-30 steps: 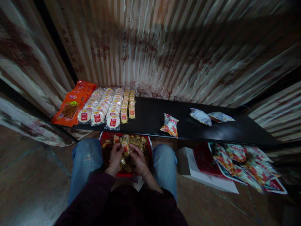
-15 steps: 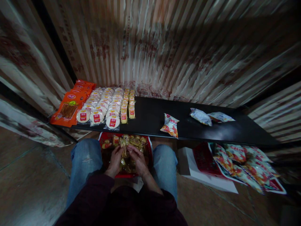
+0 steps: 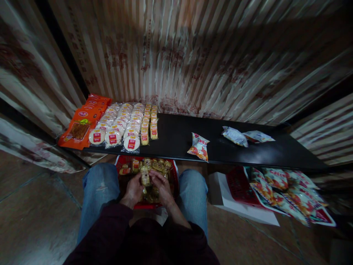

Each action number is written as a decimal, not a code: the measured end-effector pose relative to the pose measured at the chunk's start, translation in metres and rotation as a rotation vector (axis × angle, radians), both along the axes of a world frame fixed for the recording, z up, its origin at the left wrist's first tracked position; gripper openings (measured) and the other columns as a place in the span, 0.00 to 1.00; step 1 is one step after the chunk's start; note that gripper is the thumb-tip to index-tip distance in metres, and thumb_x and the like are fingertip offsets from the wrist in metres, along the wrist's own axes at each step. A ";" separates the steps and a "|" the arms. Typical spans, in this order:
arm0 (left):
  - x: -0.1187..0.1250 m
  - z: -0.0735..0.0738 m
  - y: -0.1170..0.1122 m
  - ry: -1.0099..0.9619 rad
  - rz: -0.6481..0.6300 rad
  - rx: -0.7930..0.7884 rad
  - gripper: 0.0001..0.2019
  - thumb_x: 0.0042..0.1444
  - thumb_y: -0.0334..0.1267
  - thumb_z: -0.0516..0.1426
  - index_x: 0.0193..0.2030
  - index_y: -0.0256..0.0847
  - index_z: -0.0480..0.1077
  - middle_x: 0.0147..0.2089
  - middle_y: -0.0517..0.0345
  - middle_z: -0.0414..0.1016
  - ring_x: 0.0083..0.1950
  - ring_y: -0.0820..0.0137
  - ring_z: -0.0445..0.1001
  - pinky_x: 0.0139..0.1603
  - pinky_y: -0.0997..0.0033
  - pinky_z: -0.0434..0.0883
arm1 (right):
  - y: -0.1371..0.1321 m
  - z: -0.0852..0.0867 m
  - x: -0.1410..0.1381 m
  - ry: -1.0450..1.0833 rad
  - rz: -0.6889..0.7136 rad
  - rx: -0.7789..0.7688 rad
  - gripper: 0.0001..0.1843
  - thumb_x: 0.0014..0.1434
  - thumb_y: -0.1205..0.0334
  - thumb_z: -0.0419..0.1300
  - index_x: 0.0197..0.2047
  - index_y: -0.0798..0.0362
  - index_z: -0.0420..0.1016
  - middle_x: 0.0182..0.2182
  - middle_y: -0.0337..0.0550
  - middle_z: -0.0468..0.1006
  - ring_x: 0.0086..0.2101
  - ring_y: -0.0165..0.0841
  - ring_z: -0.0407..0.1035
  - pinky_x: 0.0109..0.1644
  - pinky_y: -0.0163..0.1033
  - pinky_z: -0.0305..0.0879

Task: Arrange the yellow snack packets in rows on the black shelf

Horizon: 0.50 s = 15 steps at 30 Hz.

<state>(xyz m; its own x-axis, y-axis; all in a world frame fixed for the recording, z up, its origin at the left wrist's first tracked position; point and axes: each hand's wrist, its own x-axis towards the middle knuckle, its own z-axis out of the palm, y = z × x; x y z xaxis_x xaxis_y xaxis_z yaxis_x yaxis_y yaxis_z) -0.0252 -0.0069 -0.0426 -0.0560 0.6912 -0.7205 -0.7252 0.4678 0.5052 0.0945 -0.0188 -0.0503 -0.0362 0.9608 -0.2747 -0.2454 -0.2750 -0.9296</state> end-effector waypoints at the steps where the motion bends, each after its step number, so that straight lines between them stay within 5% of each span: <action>1: 0.000 0.001 0.000 -0.009 0.001 0.001 0.08 0.54 0.28 0.51 0.30 0.35 0.71 0.29 0.55 0.75 0.32 0.71 0.74 0.34 0.73 0.70 | 0.000 -0.001 0.000 -0.013 0.000 0.008 0.20 0.45 0.47 0.66 0.40 0.47 0.79 0.41 0.44 0.80 0.45 0.41 0.71 0.51 0.47 0.64; 7: 0.001 0.001 -0.004 -0.018 -0.038 0.049 0.03 0.50 0.31 0.56 0.32 0.36 0.70 0.28 0.57 0.74 0.31 0.71 0.74 0.33 0.74 0.69 | -0.001 -0.007 0.001 -0.185 0.016 0.083 0.18 0.50 0.47 0.62 0.38 0.49 0.80 0.39 0.44 0.81 0.42 0.40 0.72 0.49 0.47 0.66; 15: 0.008 0.006 -0.012 0.268 -0.099 0.155 0.21 0.36 0.43 0.65 0.39 0.43 0.68 0.37 0.59 0.77 0.37 0.70 0.74 0.34 0.74 0.65 | -0.003 -0.003 0.000 -0.310 0.068 0.161 0.19 0.55 0.50 0.59 0.46 0.50 0.76 0.44 0.45 0.79 0.43 0.39 0.74 0.51 0.46 0.68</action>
<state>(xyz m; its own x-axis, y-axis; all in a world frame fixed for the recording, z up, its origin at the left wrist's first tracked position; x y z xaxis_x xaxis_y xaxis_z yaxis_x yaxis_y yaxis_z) -0.0171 -0.0186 -0.0368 -0.1566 0.8034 -0.5745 -0.5116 0.4316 0.7430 0.0943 -0.0217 -0.0529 -0.0400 0.9910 -0.1275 0.0694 -0.1246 -0.9898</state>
